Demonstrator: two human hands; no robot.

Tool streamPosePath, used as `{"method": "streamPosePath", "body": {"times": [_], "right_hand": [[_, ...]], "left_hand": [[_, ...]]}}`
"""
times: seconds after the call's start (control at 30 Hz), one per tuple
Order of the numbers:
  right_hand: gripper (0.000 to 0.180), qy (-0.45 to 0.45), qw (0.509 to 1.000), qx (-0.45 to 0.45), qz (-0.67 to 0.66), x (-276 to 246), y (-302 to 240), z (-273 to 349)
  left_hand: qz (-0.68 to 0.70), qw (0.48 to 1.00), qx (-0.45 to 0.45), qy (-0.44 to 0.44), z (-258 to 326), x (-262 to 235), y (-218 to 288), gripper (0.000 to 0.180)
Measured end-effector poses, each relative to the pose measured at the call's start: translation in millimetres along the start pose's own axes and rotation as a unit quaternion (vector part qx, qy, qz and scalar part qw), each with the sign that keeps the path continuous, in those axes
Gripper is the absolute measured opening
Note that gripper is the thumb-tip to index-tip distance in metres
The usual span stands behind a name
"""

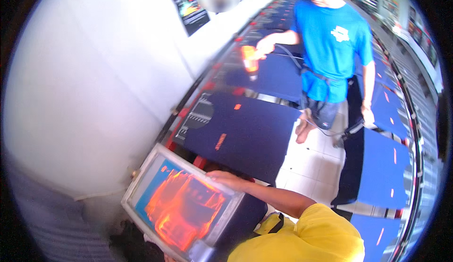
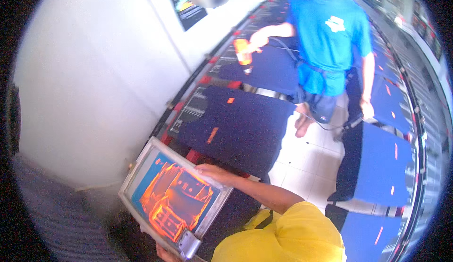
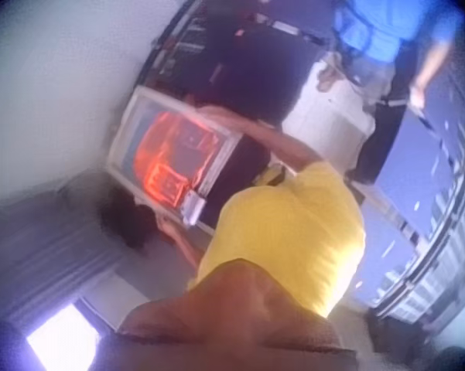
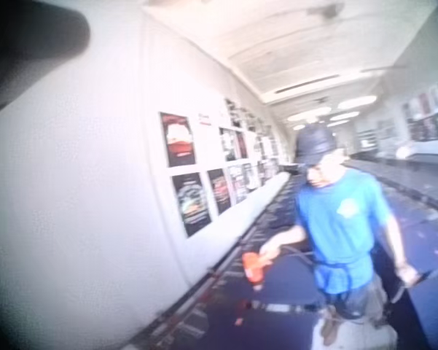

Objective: The person performs screen printing on garments by lowering a screen frame onto fabric, applying ink with a squeegee, and lifting the frame to reveal the design.

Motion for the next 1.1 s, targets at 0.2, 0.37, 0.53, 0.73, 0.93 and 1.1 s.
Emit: {"method": "streamPosePath", "body": {"times": [0.2, 0.37, 0.53, 0.73, 0.93, 1.1], "right_hand": [[0.046, 0.078, 0.994, -0.07, -0.008, 11.6, -35.0, 88.6], [0.043, 0.212, 0.963, -0.162, 0.04, 17.2, -47.2, 212.0], [0.042, 0.365, 0.91, -0.196, 0.018, 29.7, -47.9, 323.8], [0.045, 0.526, 0.818, -0.231, -0.03, 65.1, -45.3, 485.8], [0.046, 0.663, 0.676, -0.32, -0.029, 105.9, -49.3, 619.1], [0.058, 0.738, 0.56, -0.375, -0.011, 134.9, -13.5, 713.6]], "left_hand": [[-0.17, 0.97, 0.169, -0.034, 21.0, 1.8, 79.4, 0.037], [-0.186, 0.93, 0.291, -0.125, 35.7, 27.3, 100.9, 0.035], [-0.093, 0.939, 0.196, -0.269, 27.5, 70.5, 98.7, 0.04], [-0.021, 0.861, 0.132, -0.491, 80.5, 163.3, 97.6, 0.051], [-0.04, 0.778, 0.139, -0.611, 170.9, 267.7, 122.4, 0.042], [0.058, 0.66, 0.046, -0.748, 261.7, 351.1, 106.2, 0.039]]}}
Point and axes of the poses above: each hand's wrist, its own z-axis away from the middle knuckle, its own x-axis out of the palm, y = z × x, the point moved 6 cm from there along -z, towards the middle knuckle, and after that the axes turned 10 degrees about -z, right-handed, at the moved point
